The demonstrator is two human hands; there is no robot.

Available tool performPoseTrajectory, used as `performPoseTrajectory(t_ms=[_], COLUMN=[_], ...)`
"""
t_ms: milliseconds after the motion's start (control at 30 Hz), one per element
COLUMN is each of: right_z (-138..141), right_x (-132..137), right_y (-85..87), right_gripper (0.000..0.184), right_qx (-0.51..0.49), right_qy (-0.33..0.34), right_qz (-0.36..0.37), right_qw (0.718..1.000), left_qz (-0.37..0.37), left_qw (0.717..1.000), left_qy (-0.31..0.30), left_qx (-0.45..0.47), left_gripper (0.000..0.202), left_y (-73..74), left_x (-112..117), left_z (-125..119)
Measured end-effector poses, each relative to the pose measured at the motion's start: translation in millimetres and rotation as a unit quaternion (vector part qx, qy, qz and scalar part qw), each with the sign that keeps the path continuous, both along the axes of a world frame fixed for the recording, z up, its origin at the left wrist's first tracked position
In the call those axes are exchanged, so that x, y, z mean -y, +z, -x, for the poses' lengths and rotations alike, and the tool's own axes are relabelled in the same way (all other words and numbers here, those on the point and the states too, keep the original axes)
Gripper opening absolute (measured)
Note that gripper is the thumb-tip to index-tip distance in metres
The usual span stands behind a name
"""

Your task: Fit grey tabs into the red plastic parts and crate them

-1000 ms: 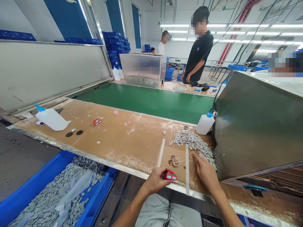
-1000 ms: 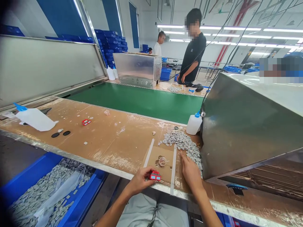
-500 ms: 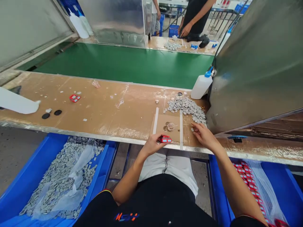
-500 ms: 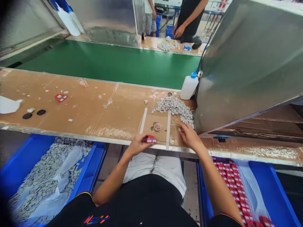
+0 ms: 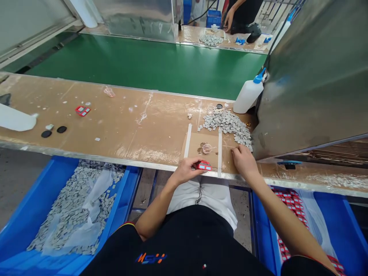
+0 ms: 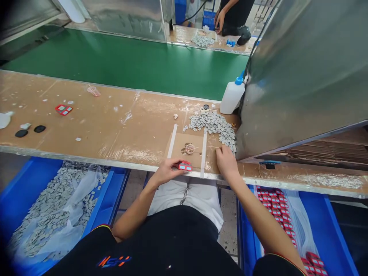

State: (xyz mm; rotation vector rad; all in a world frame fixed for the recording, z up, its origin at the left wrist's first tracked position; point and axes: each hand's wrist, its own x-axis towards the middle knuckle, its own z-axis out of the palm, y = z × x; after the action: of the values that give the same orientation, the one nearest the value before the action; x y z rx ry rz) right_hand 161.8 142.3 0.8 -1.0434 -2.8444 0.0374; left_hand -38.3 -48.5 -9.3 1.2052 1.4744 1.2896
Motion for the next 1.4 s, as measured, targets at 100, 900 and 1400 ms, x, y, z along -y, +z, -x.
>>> performPoseTrajectory(t_ms=[100, 900, 1400], right_z=[-2, 8, -16], right_x=[3, -10, 19], right_y=[0.0, 17.3, 6.4], right_gripper=[0.029, 0.035, 0.061], right_qx=[0.001, -0.099, -0.286], right_qy=[0.014, 0.057, -0.005], right_qz=[-0.006, 0.138, 0.253], right_qw=[1.0, 0.984, 0.924], left_qz=[0.006, 0.026, 0.024], left_qw=[1.0, 0.994, 0.996], left_qy=[0.008, 0.035, 0.032], left_qx=[0.023, 0.104, 0.085], left_gripper=[0.032, 0.038, 0.052], left_y=[4.0, 0.5, 0.3], left_x=[-3, 2, 3], left_z=[-3, 4, 4])
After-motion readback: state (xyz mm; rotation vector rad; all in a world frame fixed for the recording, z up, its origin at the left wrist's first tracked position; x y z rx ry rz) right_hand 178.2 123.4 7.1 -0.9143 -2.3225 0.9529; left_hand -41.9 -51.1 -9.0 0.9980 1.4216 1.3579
